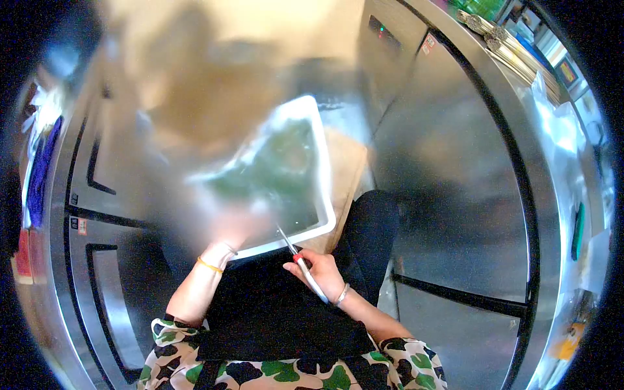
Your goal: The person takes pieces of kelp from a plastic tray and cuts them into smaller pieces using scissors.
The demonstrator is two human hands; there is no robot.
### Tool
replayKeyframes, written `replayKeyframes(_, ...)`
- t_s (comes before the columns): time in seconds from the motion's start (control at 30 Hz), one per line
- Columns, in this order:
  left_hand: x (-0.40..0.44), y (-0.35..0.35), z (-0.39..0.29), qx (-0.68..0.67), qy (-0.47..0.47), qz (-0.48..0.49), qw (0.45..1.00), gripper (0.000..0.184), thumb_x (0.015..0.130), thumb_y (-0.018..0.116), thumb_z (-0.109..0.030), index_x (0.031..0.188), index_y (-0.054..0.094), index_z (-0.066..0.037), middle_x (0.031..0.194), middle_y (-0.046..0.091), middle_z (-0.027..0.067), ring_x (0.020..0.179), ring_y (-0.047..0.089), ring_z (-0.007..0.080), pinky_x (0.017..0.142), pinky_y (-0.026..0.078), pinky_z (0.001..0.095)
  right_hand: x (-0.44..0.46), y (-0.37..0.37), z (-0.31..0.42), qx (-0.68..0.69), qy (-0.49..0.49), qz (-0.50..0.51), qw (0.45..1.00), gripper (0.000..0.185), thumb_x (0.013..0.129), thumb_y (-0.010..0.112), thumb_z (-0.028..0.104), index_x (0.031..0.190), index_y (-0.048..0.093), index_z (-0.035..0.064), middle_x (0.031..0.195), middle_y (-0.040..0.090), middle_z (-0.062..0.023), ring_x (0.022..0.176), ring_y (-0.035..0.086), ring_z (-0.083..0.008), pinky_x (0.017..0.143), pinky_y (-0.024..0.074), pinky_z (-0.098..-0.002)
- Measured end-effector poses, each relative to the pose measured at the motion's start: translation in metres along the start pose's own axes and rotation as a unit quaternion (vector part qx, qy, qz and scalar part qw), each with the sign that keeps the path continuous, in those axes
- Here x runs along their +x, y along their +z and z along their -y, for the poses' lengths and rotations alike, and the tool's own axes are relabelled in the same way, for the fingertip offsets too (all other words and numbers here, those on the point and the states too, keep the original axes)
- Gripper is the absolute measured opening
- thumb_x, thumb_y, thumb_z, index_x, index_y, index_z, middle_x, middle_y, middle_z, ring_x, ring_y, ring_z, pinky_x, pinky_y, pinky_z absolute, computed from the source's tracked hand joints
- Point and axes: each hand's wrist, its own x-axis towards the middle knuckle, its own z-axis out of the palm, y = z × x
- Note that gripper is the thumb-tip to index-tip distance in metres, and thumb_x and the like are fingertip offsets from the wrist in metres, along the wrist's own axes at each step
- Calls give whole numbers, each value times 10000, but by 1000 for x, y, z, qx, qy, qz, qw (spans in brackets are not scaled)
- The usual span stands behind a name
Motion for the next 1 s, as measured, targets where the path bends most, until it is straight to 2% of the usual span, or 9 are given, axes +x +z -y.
replayKeyframes(0.1, 3, -3, 11, 7, 49, -8, 999, 144, 835, 684, 4, 875, 558, -53, 767, 606, -25, 713, 551, 38, 651, 449, 187, -1, -2, 5, 10, 12, -6, 1000, 310, 829, 738, 308, 812, 608, 28, 556, 533, -100, 471, 486, -145, 478, 429, -294)
replayKeyframes(0.2, 15, -21, 21, 81, 151, -97, 980, 148, 885, 631, -30, 886, 491, -79, 720, 508, -52, 639, 479, 30, 558, 416, 197, -1, -5, 4, 53, 53, -25, 997, 278, 833, 736, 273, 806, 604, 30, 553, 529, -88, 479, 482, -139, 487, 430, -285)
replayKeyframes(0.23, 16, -27, 23, 34, 130, -119, 984, 144, 889, 626, -30, 894, 492, -83, 736, 519, -46, 643, 486, 30, 549, 425, 191, 0, -4, -2, 69, 59, -21, 996, 254, 838, 729, 246, 827, 595, 31, 587, 544, -88, 502, 492, -138, 513, 440, -276)
replayKeyframes(0.33, 17, -39, 15, -52, 151, -143, 977, 141, 895, 612, -22, 1009, 548, -77, 823, 593, -10, 700, 565, 63, 590, 516, 202, -1, -3, -3, 126, 60, -13, 990, 249, 844, 722, 237, 863, 584, 31, 638, 564, -96, 538, 503, -144, 549, 451, -272)
replayKeyframes(0.4, 10, -39, 2, -270, 26, -147, 951, 290, 894, 603, -9, 1176, 564, -64, 944, 639, 51, 802, 639, 135, 714, 577, 254, 0, 1, -4, 107, 12, 2, 994, 280, 849, 714, 278, 896, 578, 37, 692, 576, -108, 595, 544, -174, 593, 471, -303)
replayKeyframes(0.5, 15, -30, 27, -359, 74, -93, 926, 336, 898, 570, 21, 1233, 559, -8, 1129, 628, 133, 977, 647, 225, 851, 571, 323, -3, 3, 8, 61, -9, 11, 998, 344, 845, 703, 354, 892, 571, 39, 694, 567, -120, 595, 547, -208, 593, 467, -318)
replayKeyframes(0.67, 9, -2, 42, -491, 77, -18, 867, 304, 889, 578, 35, 1188, 583, -19, 1126, 635, 94, 992, 634, 192, 843, 565, 330, 5, 5, 15, 38, -26, 24, 999, 353, 863, 681, 368, 873, 565, 34, 686, 561, -125, 597, 537, -199, 587, 458, -322)
replayKeyframes(0.73, 9, 3, 44, -353, -12, -89, 931, 294, 875, 596, 47, 1159, 596, -30, 1088, 642, 80, 962, 636, 174, 815, 572, 333, 7, 4, 19, 73, 2, 30, 997, 358, 871, 672, 374, 865, 567, 32, 681, 562, -130, 589, 536, -213, 585, 462, -324)
replayKeyframes(1.0, -17, 16, 24, -362, -24, -66, 930, 244, 874, 623, 20, 1115, 606, -21, 990, 650, 68, 870, 639, 145, 780, 582, 317, 9, 6, 17, 44, 24, 25, 998, 374, 870, 672, 391, 836, 591, 28, 651, 571, -137, 563, 532, -193, 568, 463, -319)
